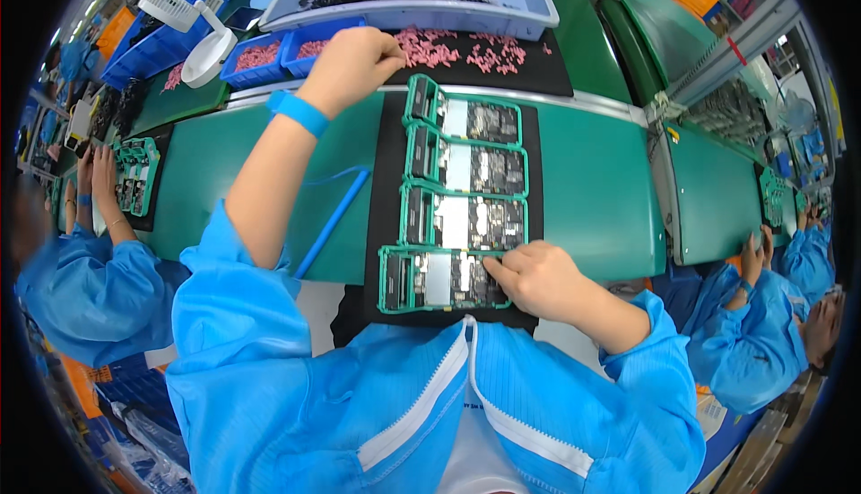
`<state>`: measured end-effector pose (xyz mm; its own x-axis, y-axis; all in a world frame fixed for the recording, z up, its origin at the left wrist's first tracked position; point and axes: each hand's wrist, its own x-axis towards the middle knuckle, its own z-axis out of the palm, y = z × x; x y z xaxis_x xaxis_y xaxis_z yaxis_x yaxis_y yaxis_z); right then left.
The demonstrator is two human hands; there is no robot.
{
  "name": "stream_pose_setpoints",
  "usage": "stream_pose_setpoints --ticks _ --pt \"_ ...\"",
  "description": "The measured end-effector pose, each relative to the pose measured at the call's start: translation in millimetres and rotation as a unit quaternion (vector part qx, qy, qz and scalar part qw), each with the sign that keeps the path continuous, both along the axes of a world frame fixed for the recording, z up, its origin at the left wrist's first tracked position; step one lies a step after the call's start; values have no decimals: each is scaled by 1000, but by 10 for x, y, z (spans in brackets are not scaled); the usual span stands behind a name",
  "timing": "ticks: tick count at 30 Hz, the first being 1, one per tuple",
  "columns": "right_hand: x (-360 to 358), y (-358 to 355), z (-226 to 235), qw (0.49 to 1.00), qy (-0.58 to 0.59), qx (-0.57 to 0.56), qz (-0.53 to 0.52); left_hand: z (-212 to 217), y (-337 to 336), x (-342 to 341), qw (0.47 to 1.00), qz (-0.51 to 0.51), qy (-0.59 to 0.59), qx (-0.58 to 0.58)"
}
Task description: Placing small electronic components onto printed circuit boards in a factory assembly line.
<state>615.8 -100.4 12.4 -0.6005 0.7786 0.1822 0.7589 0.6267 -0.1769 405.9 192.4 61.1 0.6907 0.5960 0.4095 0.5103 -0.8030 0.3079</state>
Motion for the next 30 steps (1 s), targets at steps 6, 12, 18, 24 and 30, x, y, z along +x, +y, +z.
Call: stream_pose_setpoints --ticks 6,12,18,24,30 --pt "159 731 194 957 265 -65 -102 -546 754 190 994 -41 46 -95" --pt "402 2027 92 919 307 -53 -241 -749 1141 531 993 -73 66 -58" --pt "430 3126 -215 940 209 -49 -264 -841 1325 682 994 -88 64 33" --pt "382 3507 -401 957 43 7 -287 -733 1286 750 988 -36 148 -19" --pt "495 3294 -322 973 -20 9 -228 -629 1193 795 977 -5 207 -56"
